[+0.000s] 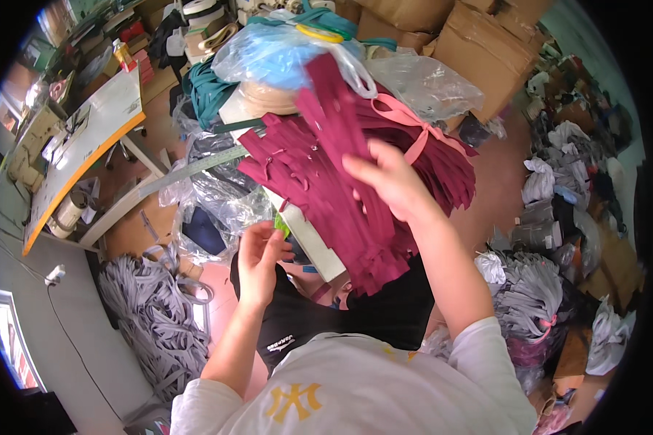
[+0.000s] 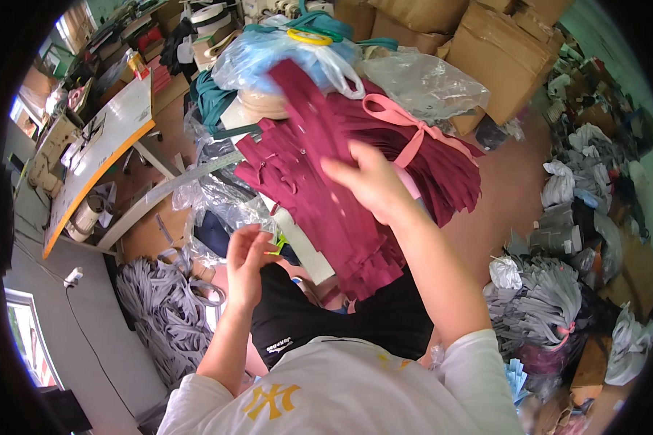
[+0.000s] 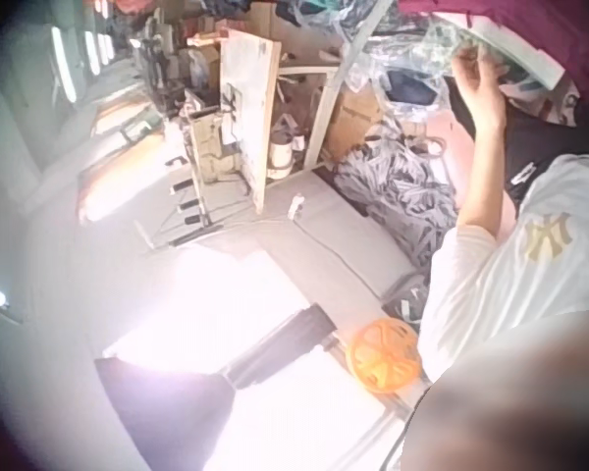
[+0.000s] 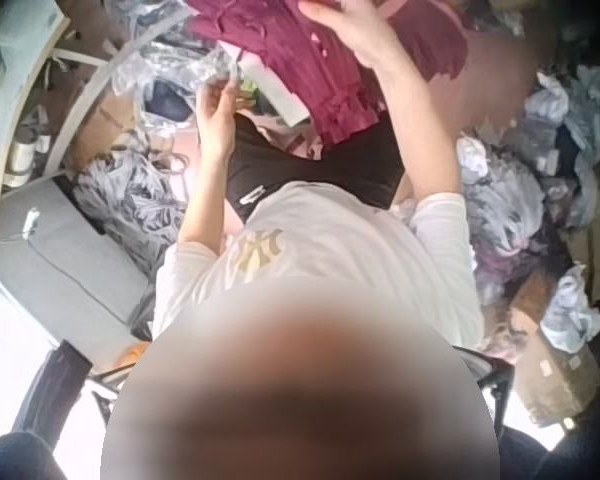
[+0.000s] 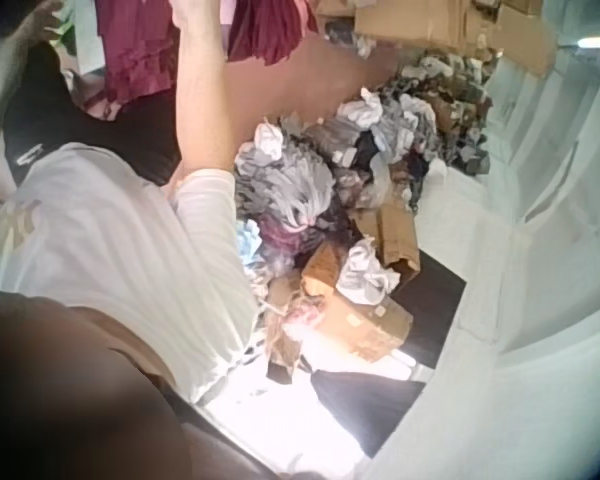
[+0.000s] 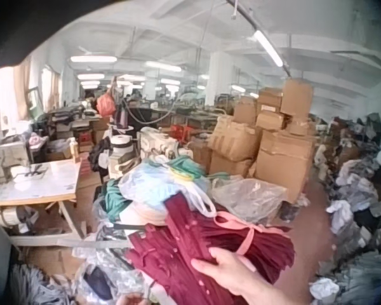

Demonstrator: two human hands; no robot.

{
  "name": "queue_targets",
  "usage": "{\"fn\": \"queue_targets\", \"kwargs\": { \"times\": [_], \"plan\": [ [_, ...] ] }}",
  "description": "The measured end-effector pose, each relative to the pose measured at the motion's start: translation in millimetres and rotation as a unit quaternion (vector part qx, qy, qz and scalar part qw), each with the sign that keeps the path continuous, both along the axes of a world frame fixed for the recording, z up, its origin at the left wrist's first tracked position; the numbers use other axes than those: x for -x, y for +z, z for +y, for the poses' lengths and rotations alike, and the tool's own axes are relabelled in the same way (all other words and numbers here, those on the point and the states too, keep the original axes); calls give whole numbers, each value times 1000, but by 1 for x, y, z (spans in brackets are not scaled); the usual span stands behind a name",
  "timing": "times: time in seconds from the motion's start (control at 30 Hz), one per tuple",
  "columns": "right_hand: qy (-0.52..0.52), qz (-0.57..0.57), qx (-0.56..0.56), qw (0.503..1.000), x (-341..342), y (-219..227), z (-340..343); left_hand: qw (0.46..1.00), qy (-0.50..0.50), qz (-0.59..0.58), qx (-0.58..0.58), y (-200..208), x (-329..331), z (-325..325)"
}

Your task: Manual assembly of sliders onto zipper tapes in a workshop environment.

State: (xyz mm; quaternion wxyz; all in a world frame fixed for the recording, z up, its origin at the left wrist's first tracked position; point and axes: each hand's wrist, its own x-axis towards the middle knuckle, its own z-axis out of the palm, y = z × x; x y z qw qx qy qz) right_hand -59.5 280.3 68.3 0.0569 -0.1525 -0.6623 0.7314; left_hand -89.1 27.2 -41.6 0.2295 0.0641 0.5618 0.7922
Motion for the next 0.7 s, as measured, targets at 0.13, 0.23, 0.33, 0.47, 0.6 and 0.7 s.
{"fn": "queue_targets", "kwargs": {
  "times": [0.13,0.23,0.33,0.47,0.6,0.7],
  "plan": [
    [10,-126,-361,924,-18,-46,11,994,-56,-74,49,-6,5,6],
    [5,-101,-430,897,-13,-33,2,995,-52,-80,23,6,18,14],
    [-31,64,-200,977,-12,-36,-7,999,-20,-35,37,18,20,23],
    [47,46,-166,984,-17,-40,-11,993,-91,-77,-20,26,15,30],
    [21,6,-212,977,-28,-53,-6,991,-113,-61,22,29,11,38],
    [-12,-109,-457,883,-21,-24,-21,995,-87,-19,55,21,19,37]
  ]
}}
